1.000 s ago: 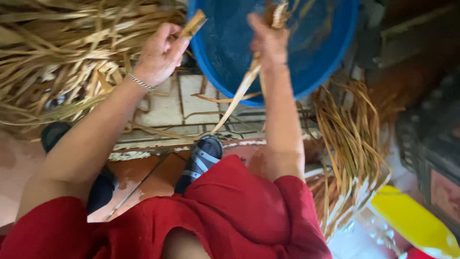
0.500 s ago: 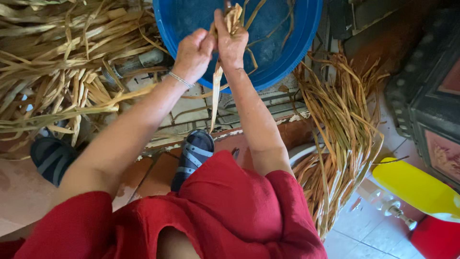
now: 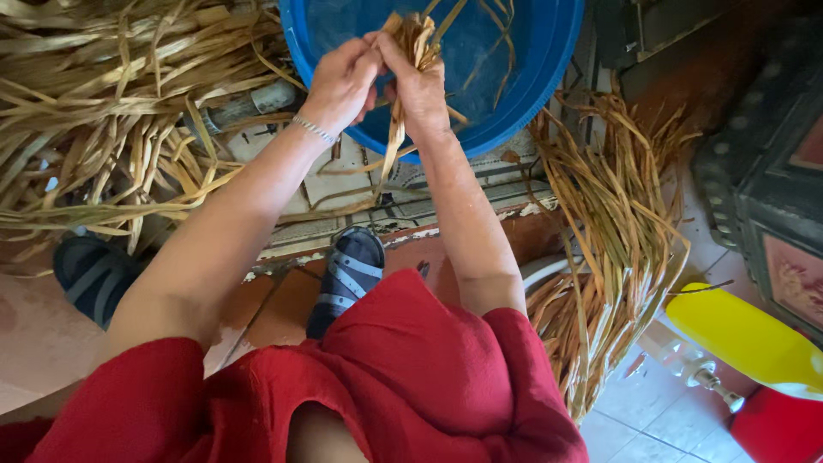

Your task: The person sits at a low work area beside a blue basin of water and processes dried palm leaf strips. They pull long leaf midribs from a pile, dip them in the water, and draw each strip between their fingers to split and soften it, setting processed strips aside.

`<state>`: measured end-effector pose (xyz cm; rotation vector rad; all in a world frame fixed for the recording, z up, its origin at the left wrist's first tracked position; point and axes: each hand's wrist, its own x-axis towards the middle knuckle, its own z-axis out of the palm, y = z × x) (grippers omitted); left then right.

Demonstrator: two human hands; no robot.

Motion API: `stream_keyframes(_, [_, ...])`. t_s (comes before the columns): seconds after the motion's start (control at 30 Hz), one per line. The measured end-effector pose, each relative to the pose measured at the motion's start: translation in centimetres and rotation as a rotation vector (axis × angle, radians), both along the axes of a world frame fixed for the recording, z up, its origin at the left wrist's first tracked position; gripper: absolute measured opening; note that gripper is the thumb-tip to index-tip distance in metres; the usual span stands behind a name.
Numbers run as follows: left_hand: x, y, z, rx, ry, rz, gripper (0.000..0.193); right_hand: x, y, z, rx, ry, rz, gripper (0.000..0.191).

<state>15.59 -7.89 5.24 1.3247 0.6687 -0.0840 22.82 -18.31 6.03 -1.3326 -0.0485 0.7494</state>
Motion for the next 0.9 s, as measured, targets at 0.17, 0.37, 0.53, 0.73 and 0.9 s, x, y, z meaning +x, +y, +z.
stream_keyframes(0.17, [1.5, -0.5, 0.4, 0.132, 0.144, -0.198, 0.035, 0.8, 1.1, -0.9, -0.08, -0.019, -0.217, 0.016])
stream_keyframes(0.37, [-1.3, -1.7, -0.2, 0.269, 0.079, -0.285, 0.036, 3.3, 1.4, -2.3, 0.016, -0.047, -0.433, 0.017])
stream_keyframes(0.53, [-6.4, -2.2, -0.7, 0.537, -0.061, -0.4, 0.027, 7.6, -1.9, -3.2, -0.175, 0.017, -0.612, 0.015])
stream_keyframes(0.73, [-9.7, -1.6, -0.8, 0.533, -0.165, -0.401, 0.022, 11.9, -4.7, -5.3, -0.188, -0.12, -0.723, 0.015])
stream_keyframes(0.9, [-13.2, 0.0, 0.5, 0.471, 0.024, -0.499, 0.025, 17.4, -9.7, -5.9, -0.587, -0.22, -0.748, 0.028])
